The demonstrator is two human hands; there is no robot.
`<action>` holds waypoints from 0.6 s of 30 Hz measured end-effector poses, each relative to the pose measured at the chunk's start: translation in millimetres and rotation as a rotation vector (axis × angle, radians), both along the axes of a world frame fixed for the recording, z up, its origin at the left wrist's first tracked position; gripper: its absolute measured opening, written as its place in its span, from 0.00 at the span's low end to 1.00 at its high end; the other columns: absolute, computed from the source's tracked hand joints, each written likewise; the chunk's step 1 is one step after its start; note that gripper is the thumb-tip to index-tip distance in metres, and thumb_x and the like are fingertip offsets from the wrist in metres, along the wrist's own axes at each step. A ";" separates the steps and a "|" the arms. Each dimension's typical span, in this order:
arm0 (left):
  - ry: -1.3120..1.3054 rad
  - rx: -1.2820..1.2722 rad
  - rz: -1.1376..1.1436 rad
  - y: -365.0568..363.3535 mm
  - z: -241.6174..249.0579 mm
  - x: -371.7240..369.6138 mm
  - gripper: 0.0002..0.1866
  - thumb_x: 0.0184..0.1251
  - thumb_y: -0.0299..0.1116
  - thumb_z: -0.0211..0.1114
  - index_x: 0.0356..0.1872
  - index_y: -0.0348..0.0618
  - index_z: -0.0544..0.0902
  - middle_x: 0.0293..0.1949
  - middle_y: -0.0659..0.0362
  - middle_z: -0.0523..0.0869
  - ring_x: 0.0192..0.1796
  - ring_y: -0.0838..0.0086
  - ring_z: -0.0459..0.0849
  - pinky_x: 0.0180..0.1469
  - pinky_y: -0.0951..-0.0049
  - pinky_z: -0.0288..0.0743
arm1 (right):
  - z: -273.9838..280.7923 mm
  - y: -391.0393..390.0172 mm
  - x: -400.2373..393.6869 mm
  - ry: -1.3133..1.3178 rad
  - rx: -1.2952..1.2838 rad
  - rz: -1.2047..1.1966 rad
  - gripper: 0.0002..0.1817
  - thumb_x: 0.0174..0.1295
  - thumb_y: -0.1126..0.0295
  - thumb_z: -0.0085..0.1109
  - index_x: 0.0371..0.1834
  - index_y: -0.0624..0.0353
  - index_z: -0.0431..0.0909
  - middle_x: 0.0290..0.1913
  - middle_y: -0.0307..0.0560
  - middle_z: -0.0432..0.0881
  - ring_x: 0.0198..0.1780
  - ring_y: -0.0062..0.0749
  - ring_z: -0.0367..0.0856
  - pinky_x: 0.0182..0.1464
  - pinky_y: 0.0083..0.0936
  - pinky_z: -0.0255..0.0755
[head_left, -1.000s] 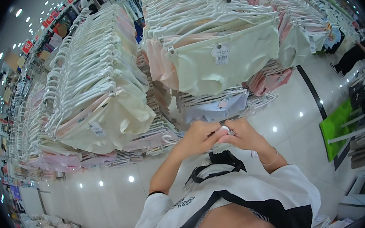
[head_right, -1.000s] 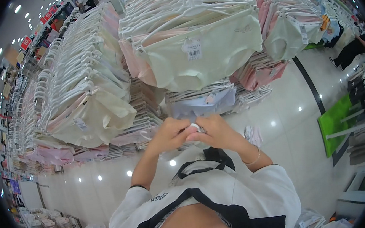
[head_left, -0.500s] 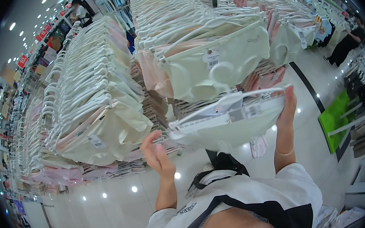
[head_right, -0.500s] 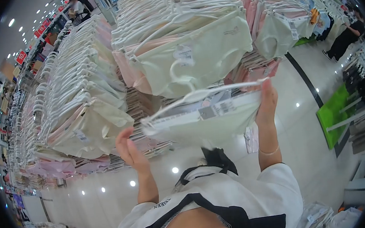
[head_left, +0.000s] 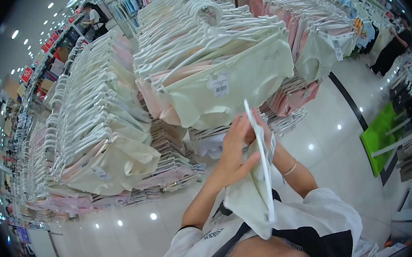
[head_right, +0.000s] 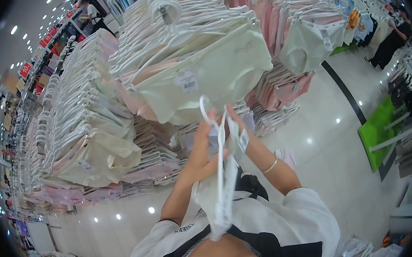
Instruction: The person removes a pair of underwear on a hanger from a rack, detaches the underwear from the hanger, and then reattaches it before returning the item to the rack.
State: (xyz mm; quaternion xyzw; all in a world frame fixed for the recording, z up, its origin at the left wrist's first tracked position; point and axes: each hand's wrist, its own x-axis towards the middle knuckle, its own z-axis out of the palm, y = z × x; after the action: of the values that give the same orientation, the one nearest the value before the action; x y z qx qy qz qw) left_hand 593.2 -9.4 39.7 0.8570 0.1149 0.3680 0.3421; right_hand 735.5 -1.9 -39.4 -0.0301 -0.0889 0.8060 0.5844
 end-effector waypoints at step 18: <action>0.260 0.418 0.338 43.6 -19.6 87.6 0.07 0.34 0.28 0.58 0.19 0.44 0.69 0.15 0.60 0.70 0.19 0.69 0.72 0.21 0.73 0.65 | 64.6 -75.2 155.3 -0.633 0.228 -0.143 0.22 0.48 0.59 0.46 0.40 0.67 0.61 0.35 0.52 0.70 0.38 0.31 0.69 0.41 0.24 0.61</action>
State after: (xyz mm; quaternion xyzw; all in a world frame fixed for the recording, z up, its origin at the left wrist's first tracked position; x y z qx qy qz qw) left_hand 680.8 34.2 20.1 0.9175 0.2206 0.3225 0.0746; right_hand 890.9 -77.1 25.2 -0.2192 -0.3531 0.6987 0.5823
